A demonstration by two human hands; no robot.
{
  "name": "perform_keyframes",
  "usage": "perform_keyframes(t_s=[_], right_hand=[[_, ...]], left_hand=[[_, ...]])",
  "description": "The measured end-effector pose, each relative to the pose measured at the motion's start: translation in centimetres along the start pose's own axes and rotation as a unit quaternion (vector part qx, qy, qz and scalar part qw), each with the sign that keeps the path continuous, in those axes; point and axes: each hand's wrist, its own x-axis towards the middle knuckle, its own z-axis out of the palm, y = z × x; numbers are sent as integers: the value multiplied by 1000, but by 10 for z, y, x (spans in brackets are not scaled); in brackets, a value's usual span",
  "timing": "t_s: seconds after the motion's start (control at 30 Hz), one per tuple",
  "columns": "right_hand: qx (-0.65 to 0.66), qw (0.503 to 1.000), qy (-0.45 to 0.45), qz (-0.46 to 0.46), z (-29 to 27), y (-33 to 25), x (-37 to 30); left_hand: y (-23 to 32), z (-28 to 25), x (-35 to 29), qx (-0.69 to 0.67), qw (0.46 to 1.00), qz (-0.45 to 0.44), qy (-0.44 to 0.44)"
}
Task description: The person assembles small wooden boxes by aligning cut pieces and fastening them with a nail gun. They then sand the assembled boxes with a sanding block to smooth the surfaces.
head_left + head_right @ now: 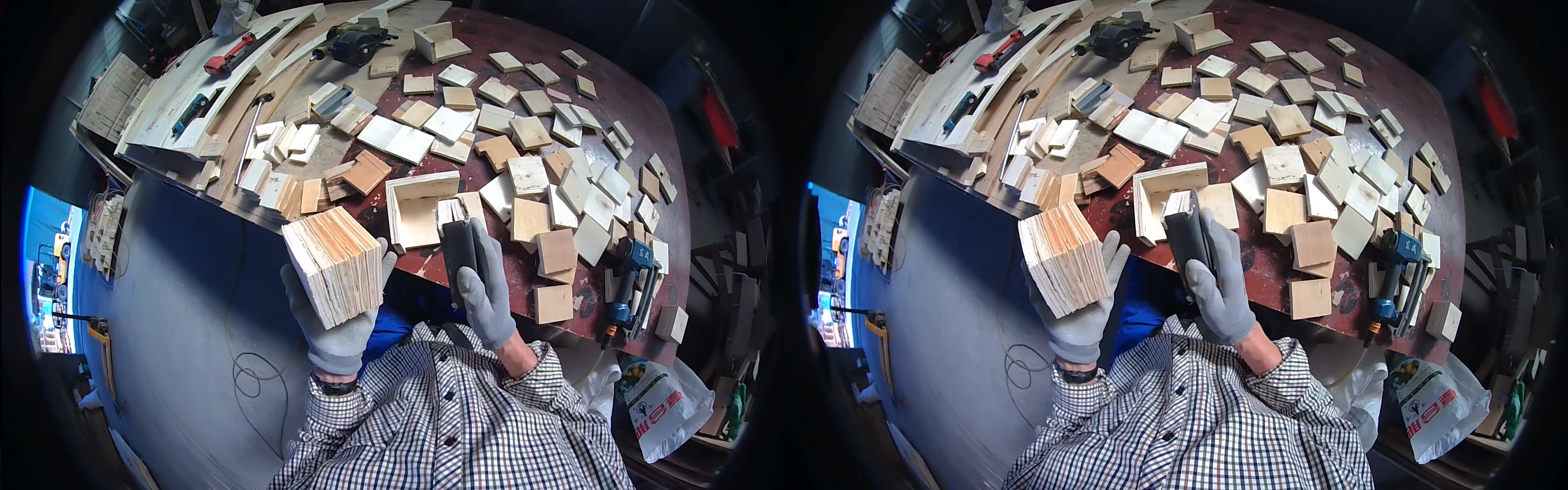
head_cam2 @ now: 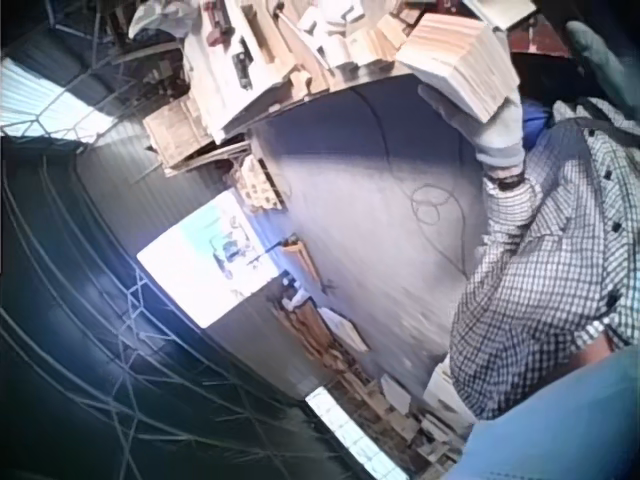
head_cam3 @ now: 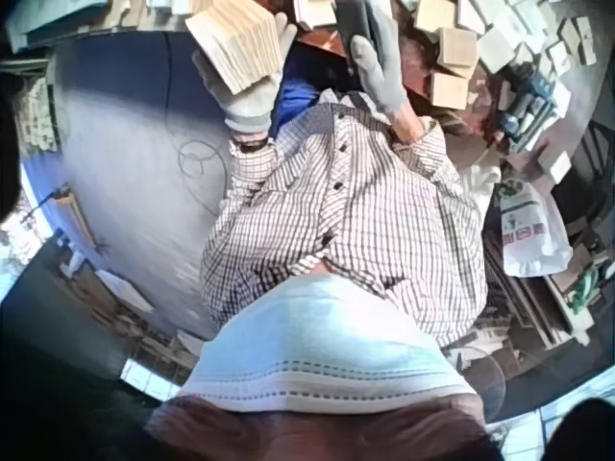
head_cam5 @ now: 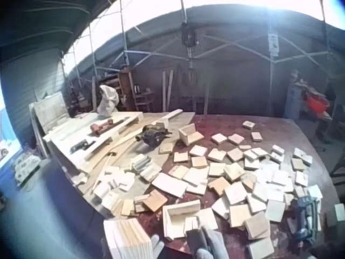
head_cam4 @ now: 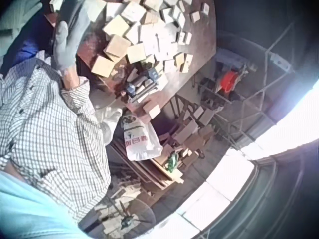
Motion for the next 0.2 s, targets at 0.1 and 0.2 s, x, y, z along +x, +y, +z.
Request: perform_keyframes(t_s=[0.1, 0.2], right_hand=[[331, 939, -40, 89, 33, -59, 9], [320, 936, -103, 101, 38, -67, 8]], left_hand=[[-13, 14, 9, 73, 995, 65, 20], [-19, 26, 10, 132, 980, 128, 79]])
